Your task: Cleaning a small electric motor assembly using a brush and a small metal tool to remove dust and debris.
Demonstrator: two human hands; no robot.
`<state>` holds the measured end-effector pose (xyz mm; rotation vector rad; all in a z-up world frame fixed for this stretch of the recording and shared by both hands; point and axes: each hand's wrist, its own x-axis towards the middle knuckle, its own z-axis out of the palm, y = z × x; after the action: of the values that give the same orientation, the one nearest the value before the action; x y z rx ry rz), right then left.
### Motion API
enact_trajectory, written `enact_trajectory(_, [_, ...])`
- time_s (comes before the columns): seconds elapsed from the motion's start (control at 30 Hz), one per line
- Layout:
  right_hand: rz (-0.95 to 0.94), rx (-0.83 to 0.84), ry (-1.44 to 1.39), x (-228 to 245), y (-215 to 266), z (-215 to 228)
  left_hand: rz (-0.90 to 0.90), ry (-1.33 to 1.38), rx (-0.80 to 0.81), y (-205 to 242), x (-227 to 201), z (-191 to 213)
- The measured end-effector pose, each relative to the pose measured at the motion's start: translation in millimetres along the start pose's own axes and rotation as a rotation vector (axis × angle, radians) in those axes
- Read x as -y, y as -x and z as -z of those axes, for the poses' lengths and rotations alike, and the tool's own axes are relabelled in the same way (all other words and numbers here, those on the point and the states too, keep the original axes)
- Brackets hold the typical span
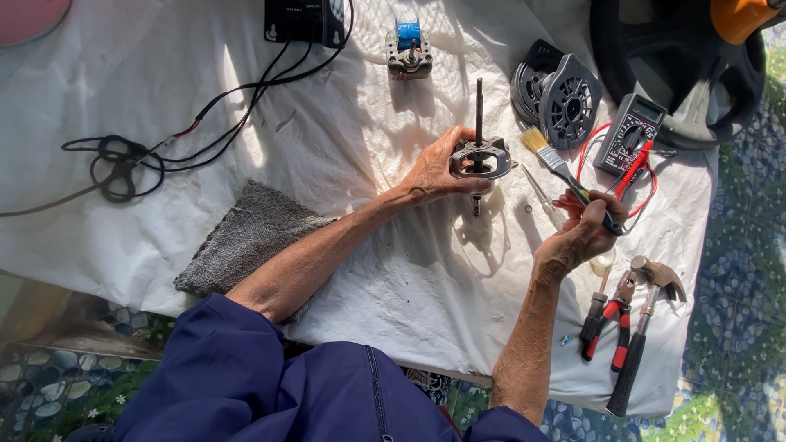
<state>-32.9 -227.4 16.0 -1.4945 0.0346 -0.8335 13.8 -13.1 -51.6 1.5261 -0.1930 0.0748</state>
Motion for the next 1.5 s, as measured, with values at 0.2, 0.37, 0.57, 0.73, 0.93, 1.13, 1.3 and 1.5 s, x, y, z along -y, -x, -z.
enact_trajectory(0.2, [-0.188, 0.236, -0.091, -26.5, 7.2, 0.7, 0.014, 0.018, 0.011, 2.5, -5.3, 0.8])
enact_trajectory(0.37, [-0.319, 0.322, -0.076, -23.1, 15.0, -7.3, 0.010, 0.008, 0.019, 1.5, -5.0, 1.1])
enact_trajectory(0.57, [-0.338, 0.301, 0.081, -26.4, 14.5, -5.1, 0.002, -0.009, 0.011, 1.5, 0.8, -0.7])
enact_trajectory(0.73, [-0.186, 0.376, 0.313, -17.6, 14.1, -5.8, -0.010, -0.020, 0.034, -2.2, -0.7, 1.0])
enact_trajectory(0.93, [0.134, 0.524, 0.694, -8.0, 24.0, -13.5, 0.014, 0.004, 0.029, 0.6, -1.2, 1.5])
enact_trajectory(1.13, [0.308, 0.602, 0.751, -15.2, 23.6, -12.8, 0.019, 0.008, 0.015, -2.8, 5.9, -1.4])
enact_trajectory(1.3, [0.343, 0.604, 0.768, -16.2, 25.4, -12.7, 0.027, 0.018, 0.017, -1.8, 1.7, -1.5])
enact_trajectory(1.5, [0.332, 0.597, 0.800, -11.9, 26.9, -15.7, 0.035, 0.008, 0.014, -0.7, 2.2, -0.8])
